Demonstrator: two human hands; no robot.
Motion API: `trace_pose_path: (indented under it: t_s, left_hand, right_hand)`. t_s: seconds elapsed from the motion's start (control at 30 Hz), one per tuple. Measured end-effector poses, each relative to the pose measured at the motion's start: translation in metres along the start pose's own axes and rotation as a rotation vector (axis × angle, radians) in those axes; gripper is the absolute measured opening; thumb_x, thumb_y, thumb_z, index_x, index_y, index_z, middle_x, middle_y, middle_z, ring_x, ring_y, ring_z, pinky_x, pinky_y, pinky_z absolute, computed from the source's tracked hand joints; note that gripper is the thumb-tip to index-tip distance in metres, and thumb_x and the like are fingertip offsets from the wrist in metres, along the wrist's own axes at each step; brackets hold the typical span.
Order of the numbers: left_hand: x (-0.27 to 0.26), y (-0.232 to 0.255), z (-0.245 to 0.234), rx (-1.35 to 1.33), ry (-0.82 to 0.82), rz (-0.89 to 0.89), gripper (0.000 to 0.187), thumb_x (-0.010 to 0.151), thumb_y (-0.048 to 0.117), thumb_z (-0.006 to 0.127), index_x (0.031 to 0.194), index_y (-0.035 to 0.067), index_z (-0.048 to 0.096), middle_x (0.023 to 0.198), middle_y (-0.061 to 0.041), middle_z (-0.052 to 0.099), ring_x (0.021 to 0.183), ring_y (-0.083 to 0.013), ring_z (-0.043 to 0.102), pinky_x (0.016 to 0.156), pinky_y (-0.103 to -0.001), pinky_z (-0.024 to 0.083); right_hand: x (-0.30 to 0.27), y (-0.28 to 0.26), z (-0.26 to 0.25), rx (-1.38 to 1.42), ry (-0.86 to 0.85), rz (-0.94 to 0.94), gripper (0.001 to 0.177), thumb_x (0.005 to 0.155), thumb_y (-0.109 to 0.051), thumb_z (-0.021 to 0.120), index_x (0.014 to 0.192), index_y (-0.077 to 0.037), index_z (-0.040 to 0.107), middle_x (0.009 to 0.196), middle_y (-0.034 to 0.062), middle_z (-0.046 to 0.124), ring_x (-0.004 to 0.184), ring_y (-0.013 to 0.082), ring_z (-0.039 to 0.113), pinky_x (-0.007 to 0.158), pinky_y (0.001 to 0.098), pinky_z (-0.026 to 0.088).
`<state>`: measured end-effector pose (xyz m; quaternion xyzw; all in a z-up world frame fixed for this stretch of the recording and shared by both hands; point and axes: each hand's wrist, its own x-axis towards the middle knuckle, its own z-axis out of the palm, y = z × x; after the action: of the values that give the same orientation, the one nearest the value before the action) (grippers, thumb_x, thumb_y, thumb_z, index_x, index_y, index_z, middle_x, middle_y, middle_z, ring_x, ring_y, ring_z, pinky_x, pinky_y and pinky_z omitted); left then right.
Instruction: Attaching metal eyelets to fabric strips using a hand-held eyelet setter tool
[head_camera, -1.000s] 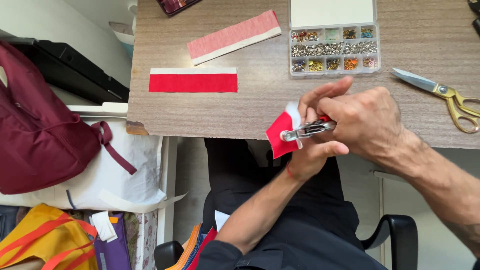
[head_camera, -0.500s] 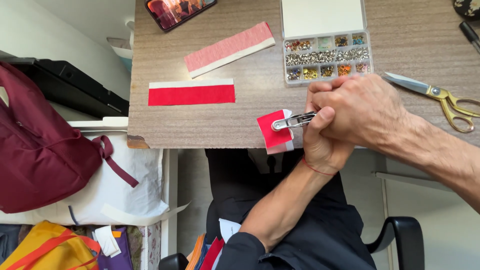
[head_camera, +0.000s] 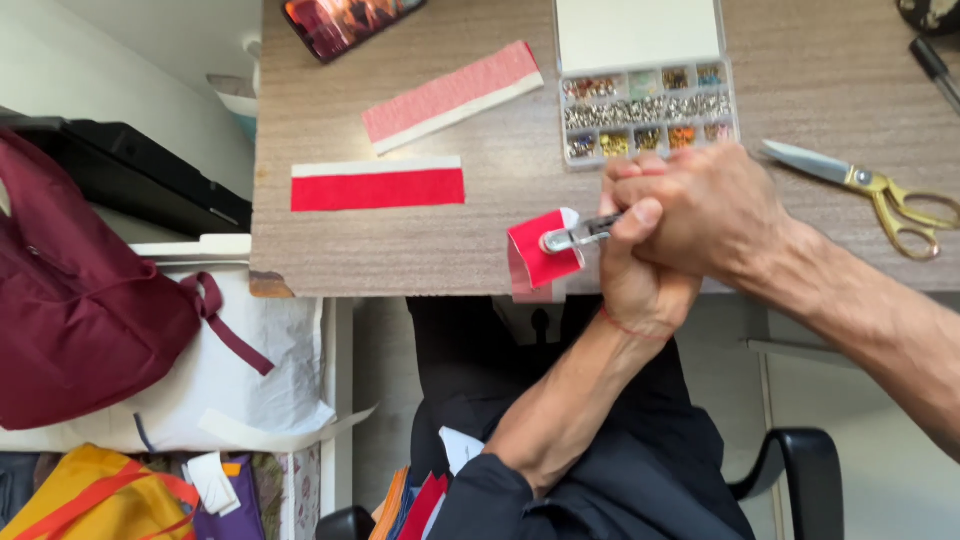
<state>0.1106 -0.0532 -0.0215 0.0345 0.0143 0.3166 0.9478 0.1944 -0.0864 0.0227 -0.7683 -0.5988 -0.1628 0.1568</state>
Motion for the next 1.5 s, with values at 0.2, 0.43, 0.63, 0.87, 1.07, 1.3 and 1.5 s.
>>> trace_pose_path:
  t_s: [0.2,0.43,0.63,0.87,1.07,1.3,1.5]
  left_hand:
    - [-0.024,0.036,0.036,0.132,-0.086,-0.231,0.109,0.079,0.023,0.099,0.17,0.015,0.039,0.186,-0.023,0.045,0.174,-0.0343,0.045,0.146,-0.048,0.04]
    - [-0.074,0.076,0.017,0.268,-0.097,0.093,0.075,0.105,0.022,0.099,0.158,0.012,0.046,0.154,-0.008,0.068,0.151,-0.0347,0.065,0.143,-0.069,0.043]
    - [-0.049,0.103,0.023,0.605,-0.069,0.328,0.063,0.11,0.042,0.093,0.148,0.006,0.057,0.147,-0.017,0.06,0.123,-0.0321,0.072,0.095,-0.056,0.073]
    - [-0.041,0.116,0.027,0.769,0.094,0.42,0.021,0.113,0.026,0.084,0.114,0.009,0.072,0.118,-0.009,0.079,0.107,-0.0171,0.075,0.101,-0.031,0.058]
    - [-0.05,0.131,0.016,0.568,0.123,0.331,0.018,0.11,0.012,0.086,0.112,0.007,0.069,0.118,-0.01,0.082,0.103,-0.0181,0.079,0.089,-0.033,0.068]
    - [-0.058,0.14,0.025,0.645,0.118,0.331,0.023,0.105,0.013,0.091,0.106,0.008,0.069,0.106,-0.01,0.083,0.09,-0.0127,0.076,0.077,-0.027,0.064]
    - [-0.069,0.167,0.038,0.776,0.018,0.15,0.034,0.103,0.007,0.091,0.125,0.01,0.065,0.102,-0.004,0.082,0.087,-0.0075,0.077,0.08,-0.023,0.062]
  right_hand:
    - [0.02,-0.016,-0.078,-0.45,-0.541,0.04,0.042,0.107,-0.067,0.071,0.126,-0.031,0.077,0.088,-0.0078,0.082,0.065,0.0195,0.086,0.054,0.0416,0.07]
    - [0.002,-0.001,-0.092,-0.642,-0.472,0.12,0.059,0.103,-0.093,0.062,0.105,-0.034,0.067,0.088,-0.0139,0.08,0.076,0.0193,0.084,0.06,0.0375,0.06]
    - [0.009,-0.023,-0.1,-0.521,-0.516,0.15,0.049,0.117,-0.077,0.059,0.106,-0.03,0.07,0.093,-0.008,0.081,0.078,0.0193,0.083,0.061,0.0389,0.064]
    - [0.005,-0.028,-0.103,-0.044,-0.491,0.147,0.059,0.097,-0.04,0.082,0.147,-0.014,0.064,0.124,0.008,0.075,0.109,0.0344,0.077,0.089,0.0499,0.065]
    - [-0.035,-0.017,-0.064,-0.28,-0.356,0.011,0.081,0.095,-0.062,0.079,0.159,-0.016,0.06,0.135,0.017,0.071,0.12,0.0352,0.071,0.112,0.0475,0.061]
    - [-0.061,-0.018,-0.037,-0.624,-0.233,0.016,0.087,0.106,-0.09,0.053,0.162,-0.025,0.065,0.134,0.0107,0.069,0.129,0.0265,0.072,0.137,0.0462,0.057]
    - [-0.066,-0.015,-0.028,-0.46,-0.176,0.091,0.076,0.111,-0.072,0.066,0.163,-0.017,0.068,0.143,0.0163,0.063,0.143,0.0344,0.066,0.139,0.0566,0.054]
